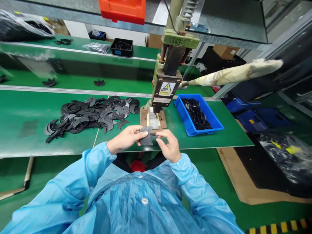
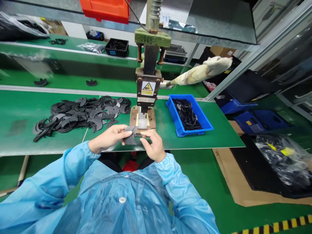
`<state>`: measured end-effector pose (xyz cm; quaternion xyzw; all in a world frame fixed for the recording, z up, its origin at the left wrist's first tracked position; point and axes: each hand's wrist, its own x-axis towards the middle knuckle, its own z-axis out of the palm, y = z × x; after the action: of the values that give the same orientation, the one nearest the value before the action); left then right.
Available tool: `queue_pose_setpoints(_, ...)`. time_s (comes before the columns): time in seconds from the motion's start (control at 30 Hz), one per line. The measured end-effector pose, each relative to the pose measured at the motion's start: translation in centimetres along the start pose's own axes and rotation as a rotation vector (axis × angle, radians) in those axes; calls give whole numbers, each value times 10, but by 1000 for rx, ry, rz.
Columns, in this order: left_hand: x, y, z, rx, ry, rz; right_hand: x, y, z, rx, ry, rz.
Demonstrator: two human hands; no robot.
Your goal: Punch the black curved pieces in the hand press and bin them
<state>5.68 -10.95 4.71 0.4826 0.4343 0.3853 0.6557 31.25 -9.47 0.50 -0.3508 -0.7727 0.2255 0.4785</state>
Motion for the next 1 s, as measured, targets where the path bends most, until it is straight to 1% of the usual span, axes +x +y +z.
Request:
queue_pose_setpoints(0.07,20,-7,-18,-57,171,-6,-3,21,-13,-56,99,98)
queue_pose_setpoints(0.13,47,-10,-41,-138,337,-43,-6,45,-26,-113,193,192)
queue_pose_setpoints(0.2,80,-7,-66,-186,485,-87,-10,67,-35,-160,235,260)
queue_pose_setpoints(0.27,116,3,-91,-188,612,-109,-13,84,-37,-188,235,302)
queue_pose_setpoints(0.33,151,19,-112,-175,693,-99,-16,93,-36,-206,220,325)
queue_pose_setpoints(0.43,195,44,-135,-161,747,-45,-18,97,-33,-229,203,342)
queue_pose_setpoints(0.5,214,56,-145,-149,769,-21,-19,96,-33,-245,200,347)
queue_pose_setpoints(0.57,221,60,-153,-125,800,-16,-20,95,-34,-257,200,347)
queue_pose_setpoints(0.63,217,58,-157,-84,837,-11,-19,94,-35,-259,193,341)
queue_pose_setpoints(0.67,211,55,-158,-59,848,-3,-19,94,-35,-258,188,337)
queue_pose_setpoints(0.73,191,47,-154,-5,850,25,-17,93,-35,-253,175,323)
queue_pose_setpoints(0.8,162,35,-144,104,822,82,-17,89,-34,-248,154,305)
queue_pose_setpoints(0.87,125,17,-127,321,763,170,-19,81,-33,-240,119,282)
queue_pose_setpoints(0.93,85,-5,-108,523,701,186,-20,72,-34,-234,73,256)
queue_pose_setpoints(1.0,46,-29,-91,648,587,162,-17,62,-42,-242,28,237)
